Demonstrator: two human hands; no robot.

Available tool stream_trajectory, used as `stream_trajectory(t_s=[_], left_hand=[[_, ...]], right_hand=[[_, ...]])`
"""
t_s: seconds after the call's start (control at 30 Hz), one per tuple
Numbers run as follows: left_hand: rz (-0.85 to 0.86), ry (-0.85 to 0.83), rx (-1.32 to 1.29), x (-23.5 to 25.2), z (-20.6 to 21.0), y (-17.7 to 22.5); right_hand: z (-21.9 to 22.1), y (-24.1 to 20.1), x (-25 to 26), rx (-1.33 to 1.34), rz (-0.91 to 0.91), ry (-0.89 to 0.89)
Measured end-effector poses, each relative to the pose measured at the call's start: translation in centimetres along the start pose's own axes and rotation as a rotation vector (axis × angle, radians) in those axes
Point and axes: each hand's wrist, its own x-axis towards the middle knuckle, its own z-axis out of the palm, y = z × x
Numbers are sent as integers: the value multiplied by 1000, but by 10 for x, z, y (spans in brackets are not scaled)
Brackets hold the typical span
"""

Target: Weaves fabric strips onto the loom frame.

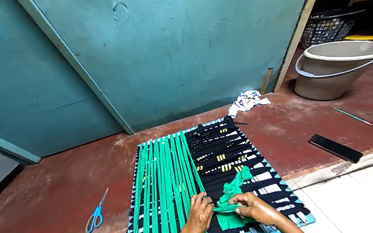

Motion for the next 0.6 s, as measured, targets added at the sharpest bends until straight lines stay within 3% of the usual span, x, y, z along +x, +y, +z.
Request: stream_trajectory(t_s=[0.17,0.3,0.47,0.6], left_hand=[[-25,-30,-35,-26,-9,53],[-56,127,-67,-55,2,74],[-209,196,-77,-86,-4,96],[-287,226,-23,-105,-8,110]], right_hand=[[1,7,-40,33,-79,27],[6,17,-52,154,-178,86],[23,17,-53,164,-168,-61],[32,11,-42,-1,-170,-79]])
